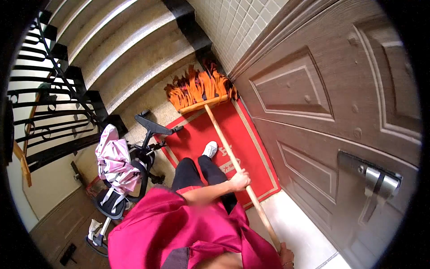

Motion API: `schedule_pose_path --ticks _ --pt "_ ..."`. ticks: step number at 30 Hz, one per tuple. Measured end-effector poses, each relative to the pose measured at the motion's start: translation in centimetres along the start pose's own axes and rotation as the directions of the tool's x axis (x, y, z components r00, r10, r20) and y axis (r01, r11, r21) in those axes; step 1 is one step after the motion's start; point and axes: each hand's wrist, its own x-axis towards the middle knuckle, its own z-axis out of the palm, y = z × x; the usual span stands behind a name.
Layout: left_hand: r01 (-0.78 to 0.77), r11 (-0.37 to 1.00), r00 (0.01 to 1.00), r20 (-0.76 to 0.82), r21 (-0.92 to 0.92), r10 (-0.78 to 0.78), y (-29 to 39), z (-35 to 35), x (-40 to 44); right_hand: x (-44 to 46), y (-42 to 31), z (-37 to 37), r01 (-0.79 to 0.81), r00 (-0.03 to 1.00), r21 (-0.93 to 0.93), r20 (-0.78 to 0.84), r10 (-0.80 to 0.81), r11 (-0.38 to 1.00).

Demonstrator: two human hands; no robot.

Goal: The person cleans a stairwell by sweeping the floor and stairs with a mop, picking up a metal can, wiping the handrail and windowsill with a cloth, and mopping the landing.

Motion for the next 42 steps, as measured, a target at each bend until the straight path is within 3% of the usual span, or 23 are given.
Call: schedule_pose_path --ticks 2,3,5,6,8,11,13,14,15,16,17,18,19,20,21,22,24,25,26,31,34,39,42 --pt "0.057 0.998 0.988 0.144 0.007 -0.057 -2.2 1.0 0.5 1.2 0.4 -0.6 0.095 0.995 0.013 -0.015 -0.095 0.995" --pt "0.112 0.989 0.969 0.208 0.094 -0.129 -4.1 -2.8 0.6 2.9 -1.8 -3.4 0.043 0.998 0.136 0.047 -0.049 0.99" --pt "0.166 0.979 0.966 0.177 0.12 -0.186 -11.3 -4.9 1.4 6.8 -8.0 -9.1 0.085 0.996 0.103 0.001 -0.086 0.991" --pt "0.163 0.969 0.97 0.152 0.185 -0.192 -13.9 -4.1 2.2 8.7 -10.0 -10.8 0.172 0.978 -0.064 -0.105 -0.178 0.983" --pt "0.151 0.958 0.979 0.099 0.243 -0.179 -17.5 -7.3 3.4 11.0 -12.3 -14.1 0.247 0.958 -0.008 -0.15 -0.245 0.969" --pt "0.201 0.965 0.972 -0.155 0.168 -0.176 -23.4 -9.7 3.2 11.8 -17.4 -18.0 0.298 0.926 -0.079 -0.217 -0.308 0.951" --pt "0.216 0.949 0.974 -0.112 0.231 -0.195 -28.3 -11.0 2.1 10.6 -18.6 -18.3 0.347 0.928 0.013 -0.149 -0.342 0.938" --pt "0.21 0.9 0.966 0.059 0.382 -0.251 -29.8 -11.0 1.8 9.7 -18.8 -18.1 0.33 0.942 0.053 -0.084 -0.325 0.943" --pt "0.267 0.915 0.96 -0.005 0.303 -0.279 -31.2 -8.6 1.5 9.1 -17.2 -16.7 0.23 0.973 0.114 -0.018 -0.229 0.966" --pt "0.193 0.904 0.963 0.104 0.383 -0.25 -30.1 -8.9 1.8 8.2 -14.7 -14.4 0.133 0.989 0.161 0.048 -0.143 0.978" --pt "0.145 0.899 0.945 0.212 0.412 -0.249 -27.1 -11.1 2.1 6.7 -13.0 -11.2 0.183 0.955 0.031 -0.241 -0.171 0.983" --pt "0.03 0.864 0.938 0.284 0.502 -0.198 -27.0 -7.5 2.2 5.9 -10.2 -8.4 -0.041 0.985 0.352 -0.141 0.096 0.935" --pt "0.036 0.923 0.838 0.492 0.382 -0.236 -22.9 -9.9 2.9 5.2 -7.3 -5.5 -0.263 0.934 0.615 -0.029 0.355 0.743" --pt "0.019 0.965 0.803 0.571 0.261 -0.17 -18.5 -13.6 3.1 4.9 -6.5 -5.0 -0.328 0.907 0.637 0.006 0.422 0.697" --pt "0.042 0.981 0.865 0.485 0.19 -0.13 -17.4 -10.2 2.5 4.7 -6.9 -5.7 -0.315 0.919 0.558 -0.022 0.393 0.768" --pt "-0.071 0.966 0.855 0.514 0.249 -0.07 -15.3 -10.9 2.6 4.8 -7.4 -6.7 -0.279 0.934 0.492 -0.06 0.352 0.825" --pt "0.117 0.988 0.76 0.631 0.101 -0.154 -13.9 -9.4 2.6 5.6 -9.1 -9.1 -0.196 0.953 0.418 -0.131 0.273 0.887" --pt "0.052 0.991 0.782 0.613 0.12 -0.115 -12.9 -12.5 2.2 6.2 -10.2 -10.5 -0.151 0.958 0.395 -0.168 0.233 0.906" --pt "-0.136 0.964 0.903 0.429 0.227 0.027 -12.2 -16.0 1.3 6.9 -11.3 -11.9 -0.108 0.959 0.375 -0.204 0.195 0.921" --pt "-0.116 0.968 0.818 0.574 0.224 -0.035 -13.9 -23.3 -0.1 9.0 -16.7 -17.8 0.059 0.945 0.296 -0.323 0.042 0.953" --pt "-0.09 0.956 0.816 0.57 0.278 -0.089 -14.7 -28.9 -0.2 10.1 -19.4 -20.0 0.153 0.925 0.25 -0.376 -0.049 0.956" --pt "0.038 0.837 0.875 0.386 0.546 -0.292 -17.5 -40.0 0.5 12.1 -21.7 -19.1 0.262 0.897 0.216 -0.414 -0.155 0.941" --pt "0.045 0.736 0.941 0.218 0.676 -0.258 -20.8 -47.3 0.9 13.8 -22.2 -17.5 0.292 0.88 0.213 -0.441 -0.175 0.932"
